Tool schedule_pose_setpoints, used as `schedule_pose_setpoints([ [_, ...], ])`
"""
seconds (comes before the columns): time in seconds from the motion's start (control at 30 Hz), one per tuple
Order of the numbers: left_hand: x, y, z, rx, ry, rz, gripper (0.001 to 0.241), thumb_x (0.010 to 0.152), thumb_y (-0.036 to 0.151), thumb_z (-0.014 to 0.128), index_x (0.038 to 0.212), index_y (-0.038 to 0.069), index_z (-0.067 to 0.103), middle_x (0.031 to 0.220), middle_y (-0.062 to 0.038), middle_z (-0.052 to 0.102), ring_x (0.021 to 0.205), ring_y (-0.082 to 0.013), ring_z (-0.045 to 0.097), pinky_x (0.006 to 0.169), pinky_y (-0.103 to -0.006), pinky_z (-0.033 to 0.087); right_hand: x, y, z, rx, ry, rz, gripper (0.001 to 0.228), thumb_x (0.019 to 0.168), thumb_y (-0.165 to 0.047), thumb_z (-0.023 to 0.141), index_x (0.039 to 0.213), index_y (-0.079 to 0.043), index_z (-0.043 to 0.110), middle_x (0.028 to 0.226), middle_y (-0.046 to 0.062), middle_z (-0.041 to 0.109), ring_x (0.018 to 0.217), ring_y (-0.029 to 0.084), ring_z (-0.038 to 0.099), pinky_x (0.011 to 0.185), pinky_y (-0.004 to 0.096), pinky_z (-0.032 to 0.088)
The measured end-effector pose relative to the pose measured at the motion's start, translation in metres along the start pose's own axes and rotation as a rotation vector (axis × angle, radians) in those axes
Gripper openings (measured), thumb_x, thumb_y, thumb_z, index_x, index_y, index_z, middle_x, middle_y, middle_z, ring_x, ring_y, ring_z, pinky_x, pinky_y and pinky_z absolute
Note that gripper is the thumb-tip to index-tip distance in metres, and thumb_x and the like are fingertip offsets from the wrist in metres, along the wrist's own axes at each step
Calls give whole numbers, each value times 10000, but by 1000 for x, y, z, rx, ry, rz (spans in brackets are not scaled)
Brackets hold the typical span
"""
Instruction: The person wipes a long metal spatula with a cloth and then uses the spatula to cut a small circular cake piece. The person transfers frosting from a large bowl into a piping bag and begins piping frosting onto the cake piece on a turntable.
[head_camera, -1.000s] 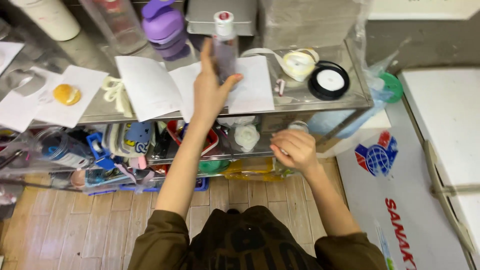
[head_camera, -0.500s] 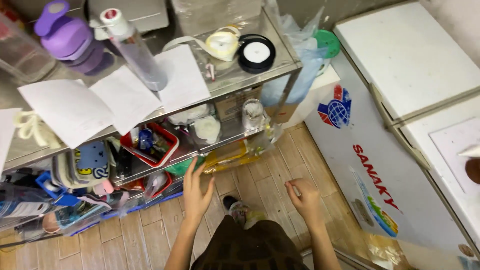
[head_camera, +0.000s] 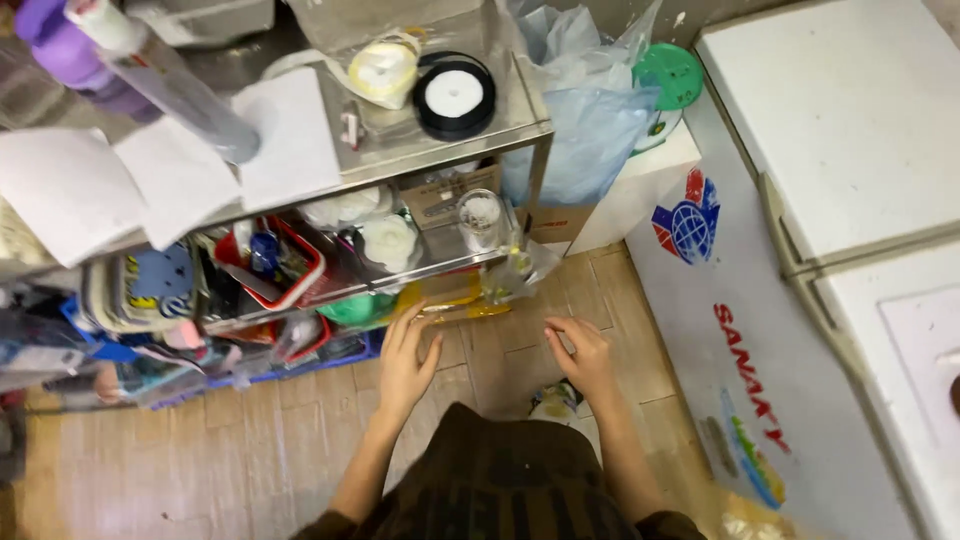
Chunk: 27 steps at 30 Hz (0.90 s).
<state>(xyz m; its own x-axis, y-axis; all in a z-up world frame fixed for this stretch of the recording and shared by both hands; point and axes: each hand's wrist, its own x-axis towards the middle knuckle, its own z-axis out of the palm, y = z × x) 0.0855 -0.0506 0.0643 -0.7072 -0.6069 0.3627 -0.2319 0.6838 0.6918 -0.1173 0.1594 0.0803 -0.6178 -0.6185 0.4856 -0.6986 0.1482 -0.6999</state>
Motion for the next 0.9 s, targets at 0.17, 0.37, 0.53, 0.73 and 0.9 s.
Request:
schedule_pose_setpoints([
  [0.17, 59, 41, 106, 30, 69, 26, 394, 856, 152, 736, 1218, 26, 642, 1334, -182, 604, 1207, -408, 572, 1010, -490, 457, 19, 85, -107, -158, -124, 26, 204, 893, -102, 737, 1095, -73, 731, 998, 104, 751, 899, 270, 733, 778, 347, 562],
  [0.37, 173, 51, 151, 200, 219, 119, 335, 889, 96, 695, 1219, 62, 648, 1322, -137, 650, 1210, -370, 594, 1048, -476, 471, -10, 183, -243, -340, -52, 568, 252, 968, -205, 695, 1201, -118, 733, 1088, 97, 770, 814, 215, 735, 699, 346, 577],
  [0.53, 178, 62, 174, 169, 200, 78, 556, 822, 89, 680, 1358, 2, 562, 1263, -209, 630, 1164, -412, 577, 997, -520, 442, -49, 247, -266, -402, -111, 485, 277, 1018, -249, 671, 1251, -115, 737, 1052, 115, 772, 980, 210, 752, 795, 344, 576],
  [0.73, 91, 82, 197, -9, 44, 56, 901, 801, 127, 701, 1604, 62, 298, 1602, -219, 431, 1459, -389, 443, 1188, -515, 382, -41, 264, -177, -157, -349, 325, 336, 946, -202, 697, 1268, -106, 698, 1072, 89, 788, 973, 196, 767, 817, 315, 548],
  [0.9, 8, 95, 169, -51, -110, -58, 957, 830, 209, 746, 1638, 96, 247, 1638, -215, 344, 1422, -403, 422, 1154, -546, 355, -32, 179, -86, 8, -598, 148, 387, 927, -176, 687, 1301, -85, 649, 1156, 100, 758, 1007, 190, 753, 808, 287, 547],
])
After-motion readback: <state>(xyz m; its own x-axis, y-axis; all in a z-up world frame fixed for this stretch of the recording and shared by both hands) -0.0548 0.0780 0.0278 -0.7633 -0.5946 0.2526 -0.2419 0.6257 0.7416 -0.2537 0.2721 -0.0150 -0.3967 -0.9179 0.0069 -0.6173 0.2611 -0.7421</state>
